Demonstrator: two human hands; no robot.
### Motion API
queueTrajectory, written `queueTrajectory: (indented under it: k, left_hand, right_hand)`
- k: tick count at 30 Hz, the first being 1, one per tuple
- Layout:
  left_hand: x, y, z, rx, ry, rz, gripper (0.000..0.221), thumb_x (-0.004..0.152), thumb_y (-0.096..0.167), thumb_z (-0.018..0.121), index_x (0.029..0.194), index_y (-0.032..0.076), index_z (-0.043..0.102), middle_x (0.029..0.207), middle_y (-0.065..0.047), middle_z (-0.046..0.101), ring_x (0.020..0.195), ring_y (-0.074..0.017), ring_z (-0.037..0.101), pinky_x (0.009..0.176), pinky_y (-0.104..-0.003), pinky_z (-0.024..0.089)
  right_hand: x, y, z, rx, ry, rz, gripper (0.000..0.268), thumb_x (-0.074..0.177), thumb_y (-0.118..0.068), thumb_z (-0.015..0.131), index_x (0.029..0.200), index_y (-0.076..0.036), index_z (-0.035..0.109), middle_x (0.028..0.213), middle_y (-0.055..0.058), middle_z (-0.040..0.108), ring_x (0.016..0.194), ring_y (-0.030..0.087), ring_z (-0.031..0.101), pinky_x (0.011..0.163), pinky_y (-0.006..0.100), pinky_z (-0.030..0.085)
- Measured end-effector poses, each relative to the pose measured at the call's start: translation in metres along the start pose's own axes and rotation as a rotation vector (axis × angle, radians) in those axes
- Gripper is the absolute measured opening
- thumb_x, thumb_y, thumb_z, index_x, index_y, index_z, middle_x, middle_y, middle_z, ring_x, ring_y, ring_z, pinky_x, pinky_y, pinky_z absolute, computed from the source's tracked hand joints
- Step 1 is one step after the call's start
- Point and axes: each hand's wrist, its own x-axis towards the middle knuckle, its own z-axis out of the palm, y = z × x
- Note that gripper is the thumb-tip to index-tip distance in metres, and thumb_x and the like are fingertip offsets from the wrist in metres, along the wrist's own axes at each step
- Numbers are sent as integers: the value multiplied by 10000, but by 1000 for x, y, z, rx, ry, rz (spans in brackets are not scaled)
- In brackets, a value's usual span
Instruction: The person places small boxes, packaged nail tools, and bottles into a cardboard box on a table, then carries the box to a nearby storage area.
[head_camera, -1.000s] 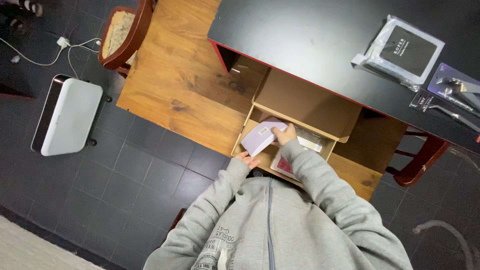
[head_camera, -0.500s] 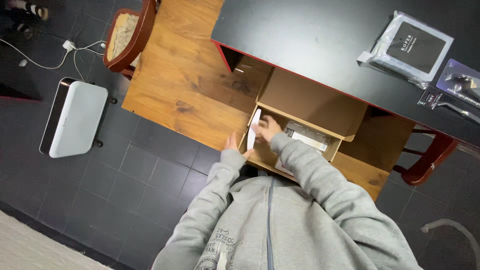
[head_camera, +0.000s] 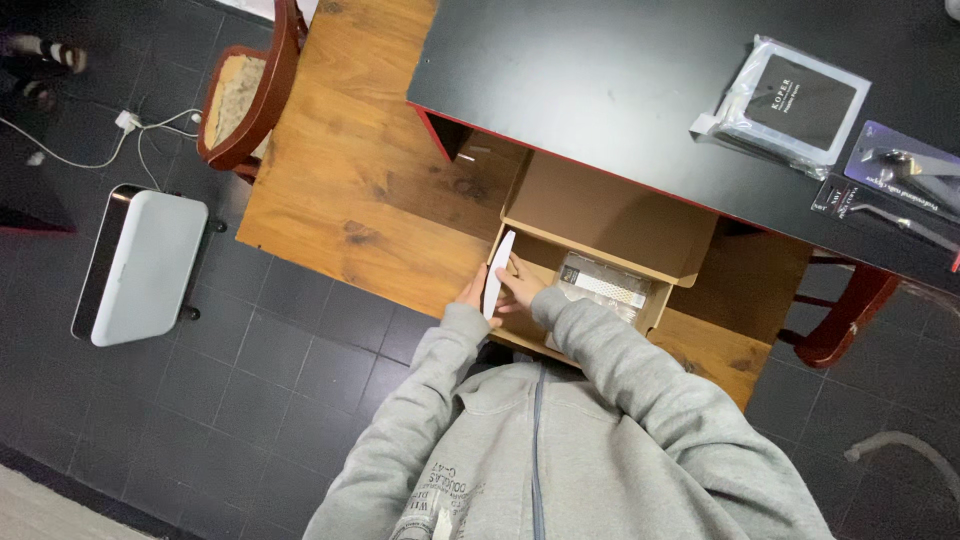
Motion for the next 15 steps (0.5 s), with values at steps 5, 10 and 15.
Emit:
queueTrajectory:
  k: [5, 10, 15]
  left_hand:
    - [0, -14, -2, -29, -50, 105, 1313, 614, 228, 953, 1647, 358, 153, 1642, -179, 310, 1489, -356, 346, 1262, -410, 336]
    - [23, -35, 4, -53, 15, 264, 1219, 645, 182, 948, 1640, 242, 246, 1586, -178, 398, 1459, -345, 402, 1234, -411, 372]
    - [32, -47, 10, 29, 59, 336, 1174, 658, 205, 943, 1629, 200, 283, 1590, -163, 408, 1449, -342, 422, 1243, -411, 369]
  right_hand:
    - [-5, -5, -5, -6, 1, -43, 764, 1056, -416, 544, 1655, -313, 82, 1563, 350, 326, 981, 497, 711, 776, 479, 665]
    - [11, -3, -10, 34, 39, -104, 706, 1058, -385, 550, 1645, -316, 163, 1602, 317, 298, 1026, 518, 690, 774, 508, 664]
    - [14, 10, -24, 59, 70, -167, 727, 1021, -406, 646, 1630, -321, 257, 1611, 274, 318, 1073, 557, 652, 738, 554, 660]
